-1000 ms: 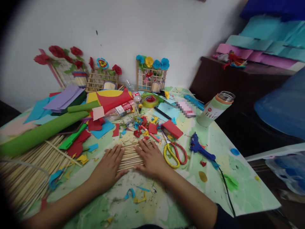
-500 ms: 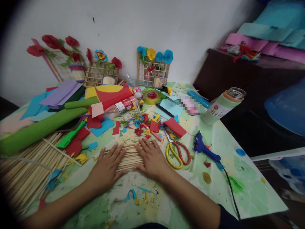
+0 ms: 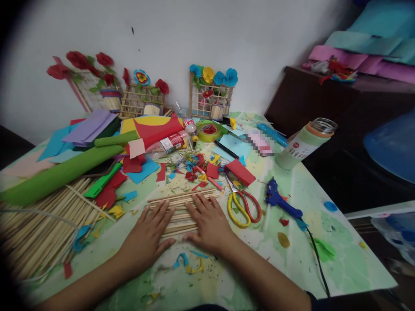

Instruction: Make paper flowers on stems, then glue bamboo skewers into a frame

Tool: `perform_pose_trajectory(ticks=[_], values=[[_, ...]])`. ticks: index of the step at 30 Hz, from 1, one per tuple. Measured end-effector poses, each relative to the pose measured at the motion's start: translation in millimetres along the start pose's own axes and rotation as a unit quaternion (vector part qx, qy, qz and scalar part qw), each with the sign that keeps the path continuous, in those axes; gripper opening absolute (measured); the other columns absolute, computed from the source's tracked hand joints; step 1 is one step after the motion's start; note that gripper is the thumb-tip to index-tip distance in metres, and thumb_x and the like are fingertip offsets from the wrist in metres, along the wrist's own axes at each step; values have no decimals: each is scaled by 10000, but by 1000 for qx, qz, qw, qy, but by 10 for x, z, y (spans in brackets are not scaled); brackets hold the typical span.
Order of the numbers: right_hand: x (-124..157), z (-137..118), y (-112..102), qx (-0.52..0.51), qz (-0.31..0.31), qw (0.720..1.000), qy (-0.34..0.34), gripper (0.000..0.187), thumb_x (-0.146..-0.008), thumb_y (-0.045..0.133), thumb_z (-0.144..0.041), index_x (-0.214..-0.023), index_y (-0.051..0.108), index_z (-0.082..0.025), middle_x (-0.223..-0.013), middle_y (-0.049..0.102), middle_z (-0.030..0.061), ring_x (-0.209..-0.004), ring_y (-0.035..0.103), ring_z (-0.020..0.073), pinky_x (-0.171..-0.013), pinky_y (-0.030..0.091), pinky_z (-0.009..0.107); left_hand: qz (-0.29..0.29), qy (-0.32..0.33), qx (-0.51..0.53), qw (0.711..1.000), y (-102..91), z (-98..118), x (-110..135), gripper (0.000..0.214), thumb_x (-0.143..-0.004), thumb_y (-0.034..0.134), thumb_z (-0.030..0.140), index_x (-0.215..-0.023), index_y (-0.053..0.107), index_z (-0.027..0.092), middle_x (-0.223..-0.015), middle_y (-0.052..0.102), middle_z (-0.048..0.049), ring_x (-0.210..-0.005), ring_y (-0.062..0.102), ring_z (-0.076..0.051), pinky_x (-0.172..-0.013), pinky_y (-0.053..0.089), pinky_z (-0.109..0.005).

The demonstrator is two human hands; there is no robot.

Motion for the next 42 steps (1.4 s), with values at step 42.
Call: perform_pose_trajectory(ticks=[42], values=[[-179, 271, -87, -1, 54, 998, 29, 747, -846, 347, -629, -1437, 249, -183, -1503, 214, 114, -1391, 128, 271, -1104, 78, 485, 35, -20, 6, 999, 38, -78, -159, 757, -836, 336, 598, -1394, 330, 87, -1464, 299, -190, -1370, 213, -292, -1081, 200, -459]])
Point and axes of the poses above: each hand's wrist, its own x-axis away from the middle knuckle, its own y-axis out of the palm, z = x × y, the point moved 5 cm from there along -x, towards the middle knuckle
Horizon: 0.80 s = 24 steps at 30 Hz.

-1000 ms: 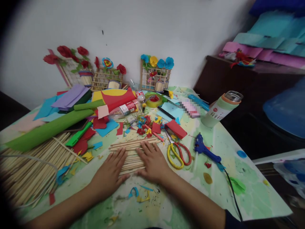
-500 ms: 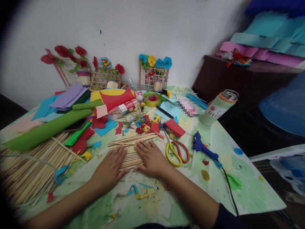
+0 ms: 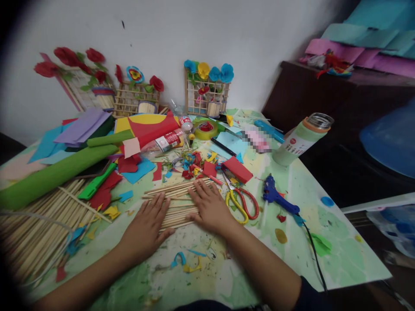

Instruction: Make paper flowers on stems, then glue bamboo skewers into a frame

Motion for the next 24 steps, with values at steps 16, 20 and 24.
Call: perform_pose_trajectory(ticks=[16, 20, 24], values=[[-269, 156, 56, 36, -20, 998, 42, 706, -873, 285, -620, -1438, 244, -200, -1512, 177, 115, -1400, 94, 255, -1098, 79, 489, -32, -9, 11, 999, -26, -141, -271, 775, -831, 338, 613, -1378, 353, 65, -1443, 338, -199, -1344, 271, -312, -1079, 176, -511], [-154, 148, -114, 36, 6, 999, 27, 729, -869, 296, -623, -1438, 241, -172, -1510, 185, 115, -1400, 100, 250, -1102, 70, 486, -21, 12, 26, 999, -156, -37, -160, 568, -880, 363, 487, -1280, 499, 107, -1363, 472, -162, -1267, 401, -284, -1087, 191, -485], [-62, 51, -224, 27, 18, 999, -27, 779, -845, 326, -647, -1436, 241, -146, -1507, 200, 120, -1400, 93, 252, -1107, 66, 481, -29, 74, 53, 995, -207, 105, -91, 470, -907, 334, 433, -1237, 548, 177, -1380, 466, -109, -1293, 377, -247, -1109, 114, -481]])
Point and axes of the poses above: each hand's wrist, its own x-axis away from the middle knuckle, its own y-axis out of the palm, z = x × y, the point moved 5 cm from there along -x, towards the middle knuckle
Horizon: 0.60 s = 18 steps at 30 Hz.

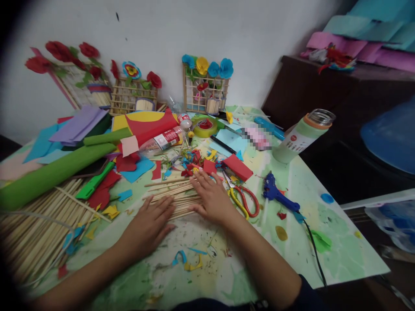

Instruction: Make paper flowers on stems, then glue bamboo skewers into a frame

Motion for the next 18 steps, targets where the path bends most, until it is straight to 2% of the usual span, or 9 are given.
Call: perform_pose_trajectory(ticks=[4, 8, 13, 18], values=[[2, -161, 141, -20, -53, 996, -72, 752, -836, 324, -664, -1428, 272, -202, -1508, 209, 94, -1396, 119, 247, -1111, 62, 473, -45, 25, 1, 999, 123, 14, -41, 586, -875, 327, 544, -1372, 389, 241, -1452, 363, -91, -1339, 301, -252, -1102, 101, -490], [-156, -134, 262, -11, -61, 997, -51, 714, -867, 284, -631, -1439, 236, -207, -1510, 204, 81, -1393, 137, 238, -1107, 89, 470, -37, 20, -14, 999, 181, -189, -205, 578, -884, 307, 538, -1399, 333, 277, -1481, 308, -60, -1365, 242, -244, -1102, 98, -480], [-448, 8, 258, 21, -22, 999, -17, 709, -865, 284, -633, -1437, 241, -217, -1517, 176, 64, -1388, 163, 233, -1113, 99, 437, -24, 14, -25, 999, 176, -469, -475, 605, -887, 287, 543, -1411, 311, 240, -1492, 275, -74, -1378, 206, -251, -1098, 112, -484], [-622, 101, 269, 32, -16, 999, 7, 693, -871, 245, -638, -1438, 233, -241, -1513, 197, 45, -1390, 155, 225, -1111, 130, 425, -29, 22, -16, 999, 186, -611, -642, 599, -889, 286, 538, -1421, 280, 261, -1504, 243, -76, -1375, 216, -243, -1096, 112, -475]])
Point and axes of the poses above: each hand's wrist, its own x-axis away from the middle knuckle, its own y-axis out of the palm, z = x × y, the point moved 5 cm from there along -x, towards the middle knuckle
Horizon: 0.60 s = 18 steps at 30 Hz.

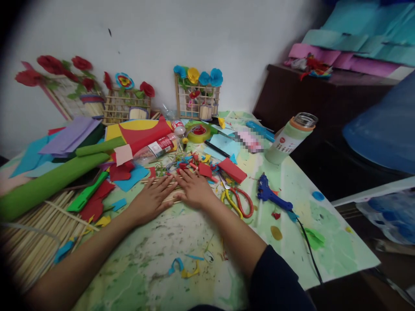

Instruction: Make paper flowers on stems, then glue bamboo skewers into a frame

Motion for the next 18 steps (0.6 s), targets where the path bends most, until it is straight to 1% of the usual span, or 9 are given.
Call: perform_pose_trajectory(ticks=[3, 5, 8, 10, 12, 14, 18], values=[[-11, -6, 6, 1, -6, 1000, 0, 694, -877, 233, -633, -1443, 220, -232, -1512, 200, 44, -1391, 151, 225, -1113, 129, 426, 5, -2, 0, 1000, 8, -19, -7, 626, -886, 279, 548, -1425, 272, 229, -1497, 259, -91, -1373, 224, -232, -1100, 117, -460], [46, -47, -3, 1, -9, 1000, -5, 718, -867, 244, -645, -1442, 226, -214, -1511, 199, 56, -1390, 156, 233, -1115, 114, 437, 13, -8, -1, 1000, 7, 12, 42, 656, -883, 275, 555, -1427, 269, 188, -1483, 289, -106, -1375, 221, -226, -1105, 122, -443], [230, -158, -30, -7, -10, 1000, -20, 741, -862, 238, -657, -1436, 244, -189, -1503, 223, 83, -1388, 163, 234, -1116, 91, 444, 14, -5, -3, 1000, 10, 132, 188, 676, -879, 275, 560, -1427, 270, 163, -1471, 314, -111, -1374, 224, -227, -1111, 114, -431], [365, -231, -44, -15, -11, 999, -28, 764, -853, 233, -671, -1435, 247, -177, -1500, 230, 100, -1389, 157, 237, -1116, 86, 444, 10, 5, -2, 1000, 13, 228, 293, 678, -879, 272, 562, -1430, 261, 167, -1475, 307, -103, -1374, 223, -225, -1115, 94, -431], [439, -269, -47, -18, -14, 999, -32, 791, -839, 236, -689, -1438, 237, -173, -1502, 219, 110, -1391, 150, 245, -1114, 86, 449, 6, 11, 0, 1000, 14, 284, 352, 683, -879, 265, 564, -1434, 246, 166, -1484, 284, -97, -1379, 209, -221, -1118, 75, -433], [409, -252, -34, -16, -17, 999, -29, 790, -837, 234, -693, -1442, 227, -185, -1505, 212, 107, -1390, 150, 249, -1111, 89, 458, 2, 6, 1, 1000, 17, 269, 334, 696, -878, 257, 572, -1434, 241, 154, -1490, 264, -100, -1381, 201, -222, -1117, 77, -434], [121, -102, 14, -8, -23, 1000, 6, 723, -856, 246, -662, -1439, 234, -235, -1519, 171, 77, -1391, 139, 264, -1098, 120, 478, 3, -23, -4, 1000, 23, 91, 138, 711, -879, 243, 576, -1426, 257, 122, -1494, 240, -119, -1379, 208, -229, -1109, 120, -435]])
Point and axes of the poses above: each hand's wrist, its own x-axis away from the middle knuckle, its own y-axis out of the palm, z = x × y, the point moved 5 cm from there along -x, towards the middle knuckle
